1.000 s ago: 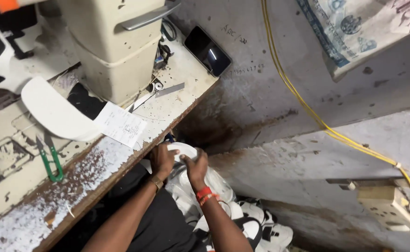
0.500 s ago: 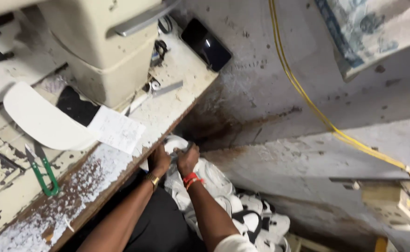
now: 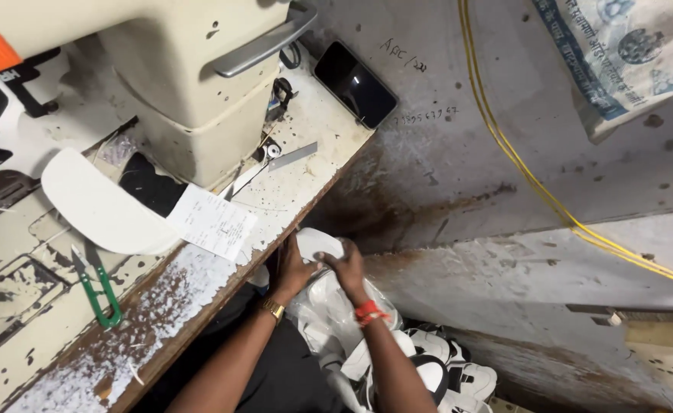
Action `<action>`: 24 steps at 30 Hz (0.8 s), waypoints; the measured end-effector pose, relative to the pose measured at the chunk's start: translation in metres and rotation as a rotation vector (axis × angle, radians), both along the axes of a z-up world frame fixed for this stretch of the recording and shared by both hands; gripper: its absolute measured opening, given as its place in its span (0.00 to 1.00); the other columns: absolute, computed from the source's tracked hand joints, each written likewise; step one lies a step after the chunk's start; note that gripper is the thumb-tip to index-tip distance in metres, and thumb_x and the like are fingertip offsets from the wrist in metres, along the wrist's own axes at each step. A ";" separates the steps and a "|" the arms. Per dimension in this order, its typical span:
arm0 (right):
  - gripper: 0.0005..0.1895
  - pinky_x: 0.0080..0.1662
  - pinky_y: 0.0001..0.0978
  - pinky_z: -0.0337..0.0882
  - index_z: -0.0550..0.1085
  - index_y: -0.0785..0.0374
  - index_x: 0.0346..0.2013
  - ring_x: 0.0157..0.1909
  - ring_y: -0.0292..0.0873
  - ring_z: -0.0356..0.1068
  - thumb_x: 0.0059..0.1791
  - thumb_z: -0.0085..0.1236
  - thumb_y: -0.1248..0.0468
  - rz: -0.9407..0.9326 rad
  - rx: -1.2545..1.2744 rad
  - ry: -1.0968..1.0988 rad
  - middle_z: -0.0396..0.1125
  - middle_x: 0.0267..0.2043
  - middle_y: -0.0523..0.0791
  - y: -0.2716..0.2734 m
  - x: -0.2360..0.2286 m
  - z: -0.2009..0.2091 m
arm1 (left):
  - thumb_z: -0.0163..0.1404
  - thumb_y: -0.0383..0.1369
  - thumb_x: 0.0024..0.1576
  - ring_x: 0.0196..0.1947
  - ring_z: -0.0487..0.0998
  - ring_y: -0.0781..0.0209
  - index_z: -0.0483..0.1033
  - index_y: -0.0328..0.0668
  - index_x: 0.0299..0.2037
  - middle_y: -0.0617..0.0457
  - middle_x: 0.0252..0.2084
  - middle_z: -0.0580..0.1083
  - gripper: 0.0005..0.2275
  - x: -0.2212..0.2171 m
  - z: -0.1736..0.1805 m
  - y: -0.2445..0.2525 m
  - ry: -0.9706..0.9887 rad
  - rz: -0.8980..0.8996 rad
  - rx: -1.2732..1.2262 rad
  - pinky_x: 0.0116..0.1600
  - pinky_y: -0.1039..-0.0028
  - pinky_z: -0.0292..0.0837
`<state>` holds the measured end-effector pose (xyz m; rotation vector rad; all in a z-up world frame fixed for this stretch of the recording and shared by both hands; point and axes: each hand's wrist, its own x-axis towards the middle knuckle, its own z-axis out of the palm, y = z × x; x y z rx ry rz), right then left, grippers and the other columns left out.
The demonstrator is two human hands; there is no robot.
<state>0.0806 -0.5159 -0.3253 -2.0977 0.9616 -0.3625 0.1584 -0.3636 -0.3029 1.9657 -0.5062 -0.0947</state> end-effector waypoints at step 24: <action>0.35 0.43 0.37 0.74 0.73 0.69 0.60 0.34 0.43 0.73 0.41 0.71 0.57 0.057 0.120 0.053 0.76 0.33 0.57 0.039 -0.004 0.124 | 0.54 0.36 0.61 0.61 0.68 0.28 0.50 0.27 0.71 0.25 0.65 0.64 0.33 -0.012 -0.006 -0.007 0.153 -0.059 0.084 0.60 0.49 0.66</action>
